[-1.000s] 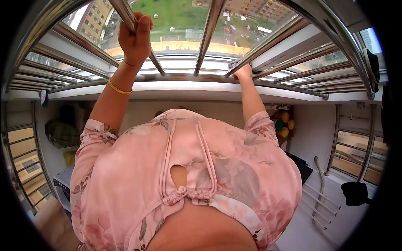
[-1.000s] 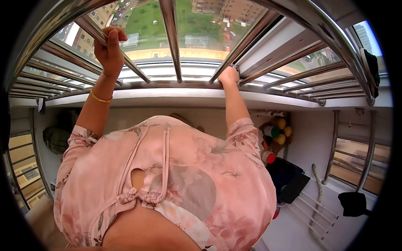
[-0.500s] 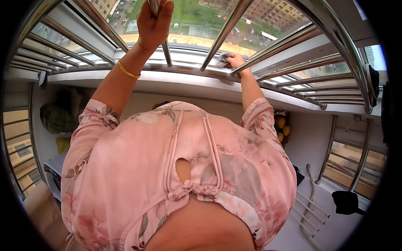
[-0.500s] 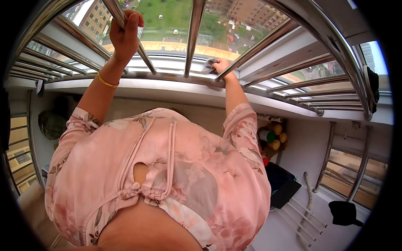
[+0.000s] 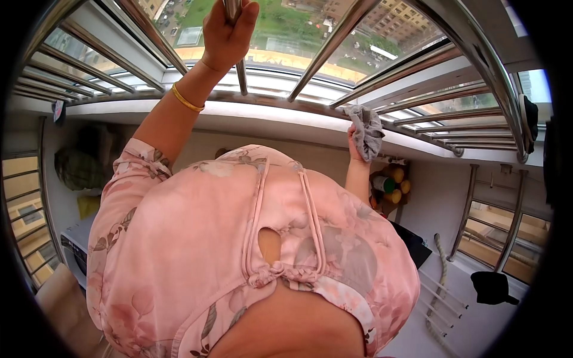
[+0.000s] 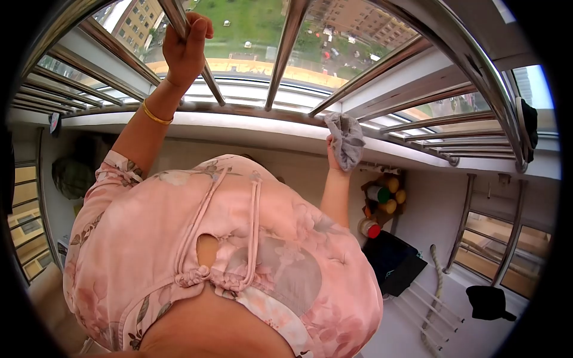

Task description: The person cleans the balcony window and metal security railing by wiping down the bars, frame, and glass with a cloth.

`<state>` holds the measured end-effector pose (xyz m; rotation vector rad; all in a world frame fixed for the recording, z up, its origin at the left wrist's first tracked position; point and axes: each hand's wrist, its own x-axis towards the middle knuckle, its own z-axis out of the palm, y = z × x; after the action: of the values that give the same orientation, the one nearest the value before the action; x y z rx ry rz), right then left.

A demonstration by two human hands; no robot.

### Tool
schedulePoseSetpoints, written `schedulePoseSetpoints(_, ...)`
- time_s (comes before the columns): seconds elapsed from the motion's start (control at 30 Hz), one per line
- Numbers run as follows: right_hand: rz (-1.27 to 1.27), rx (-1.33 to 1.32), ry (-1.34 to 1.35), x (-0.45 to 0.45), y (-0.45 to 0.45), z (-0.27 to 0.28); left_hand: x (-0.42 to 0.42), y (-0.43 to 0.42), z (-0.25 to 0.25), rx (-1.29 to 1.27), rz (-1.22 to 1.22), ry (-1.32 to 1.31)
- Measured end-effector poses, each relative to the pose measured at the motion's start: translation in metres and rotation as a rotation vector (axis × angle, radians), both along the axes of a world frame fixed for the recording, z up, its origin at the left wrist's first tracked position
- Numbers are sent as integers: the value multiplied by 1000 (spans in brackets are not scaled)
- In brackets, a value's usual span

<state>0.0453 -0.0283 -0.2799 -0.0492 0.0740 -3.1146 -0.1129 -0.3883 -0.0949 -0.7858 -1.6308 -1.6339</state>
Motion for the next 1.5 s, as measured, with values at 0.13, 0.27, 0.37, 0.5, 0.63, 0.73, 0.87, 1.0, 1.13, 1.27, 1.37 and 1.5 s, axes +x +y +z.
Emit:
schedulePoseSetpoints(0.13, -86, 185, -304, 30, -23, -38, 2, 1, 3, -17, 15, -8)
schedulePoseSetpoints(0.27, -243, 549, -591, -17, -44, -94, -1, 1, 2, 33, -56, -25)
schedulePoseSetpoints(0.37, -532, 1279, -718, -56, -59, -119, -2, -2, 0, 28, -65, -47)
schedulePoseSetpoints(0.5, -711, 2369, -631, -69, -87, -114, 0, -2, 5, -38, -26, -29)
schedulePoseSetpoints(0.63, -495, 2427, -465, -81, -118, -111, 1, -2, 7, -85, 14, -14)
schedulePoseSetpoints(0.73, -367, 2689, -318, -86, -144, -104, 2, -1, 11, -75, 28, 16)
schedulePoseSetpoints(0.87, 176, 2665, -158, -81, -150, -79, -4, -2, 8, -47, -5, -13)
schedulePoseSetpoints(1.0, 33, 2025, 171, -41, -154, -51, -3, -3, 6, -5, -25, -72)
schedulePoseSetpoints(1.13, -258, 1868, -191, -27, -156, 35, 20, 2, 20, -140, 124, -164)
schedulePoseSetpoints(1.27, -695, 2070, 7, -92, -126, 53, 52, -21, -2, -319, 214, -46)
schedulePoseSetpoints(1.37, -251, 2193, -218, -172, -87, -21, 88, -60, -36, -276, 192, -265)
schedulePoseSetpoints(1.5, 233, 2456, -243, -198, -108, -17, 150, -127, -112, -197, 253, -631)
